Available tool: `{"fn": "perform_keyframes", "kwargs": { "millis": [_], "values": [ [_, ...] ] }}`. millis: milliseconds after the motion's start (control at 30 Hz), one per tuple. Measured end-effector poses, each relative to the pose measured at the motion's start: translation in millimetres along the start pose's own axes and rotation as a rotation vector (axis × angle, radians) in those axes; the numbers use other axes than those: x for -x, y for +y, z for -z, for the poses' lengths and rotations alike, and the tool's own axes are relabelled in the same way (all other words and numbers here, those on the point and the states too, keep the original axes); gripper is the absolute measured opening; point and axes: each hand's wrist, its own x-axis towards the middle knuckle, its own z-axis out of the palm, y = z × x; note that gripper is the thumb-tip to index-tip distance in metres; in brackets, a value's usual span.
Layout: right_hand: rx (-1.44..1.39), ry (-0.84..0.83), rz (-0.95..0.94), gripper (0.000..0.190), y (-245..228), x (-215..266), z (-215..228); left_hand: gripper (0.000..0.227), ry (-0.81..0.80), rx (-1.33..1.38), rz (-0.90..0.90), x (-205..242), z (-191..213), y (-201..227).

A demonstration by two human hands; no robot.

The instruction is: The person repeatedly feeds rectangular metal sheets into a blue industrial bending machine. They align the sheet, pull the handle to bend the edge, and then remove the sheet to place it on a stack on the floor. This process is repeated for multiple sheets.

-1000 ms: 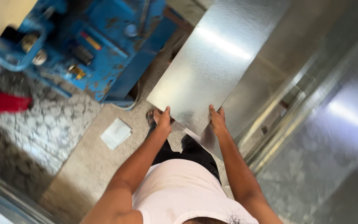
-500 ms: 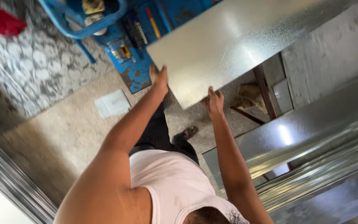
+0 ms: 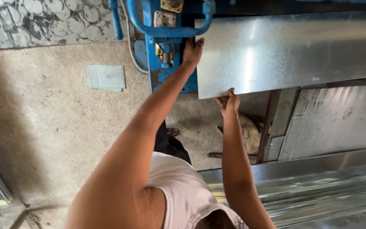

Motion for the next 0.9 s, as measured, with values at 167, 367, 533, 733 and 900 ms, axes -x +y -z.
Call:
{"fn": "perform_keyframes", "kwargs": {
  "millis": [167, 367, 533, 733, 900],
  "values": [
    [0.079, -0.054, -0.013, 0.029, -18.8, 10.7, -19.4, 0.057, -0.220, -0.213, 0.537, 100.0, 9.3, -7.8],
    [0.777, 0.083, 0.052, 0.037, -51.3, 45.9, -41.5, 0.045, -0.119, -0.060, 0.435, 147.7, 6.5, 10.2],
    [0.952, 0.066, 0.125, 0.053, -84.0, 38.4, -3.2, 0.046, -0.096, -0.119, 0.471, 122.7, -1.4, 5.3],
    [1.095, 0.080, 0.056, 0.047, -46.0, 5.0, 27.8, 0.039, -0.046, -0.178, 0.536, 87.9, -6.4, 41.9],
    [1.279, -0.031, 0.160, 0.039, -8.1, 3.3, 22.4, 0.035, 0.021, -0.224, 0.472, 29.4, -39.6, 24.0]
  ]
}}
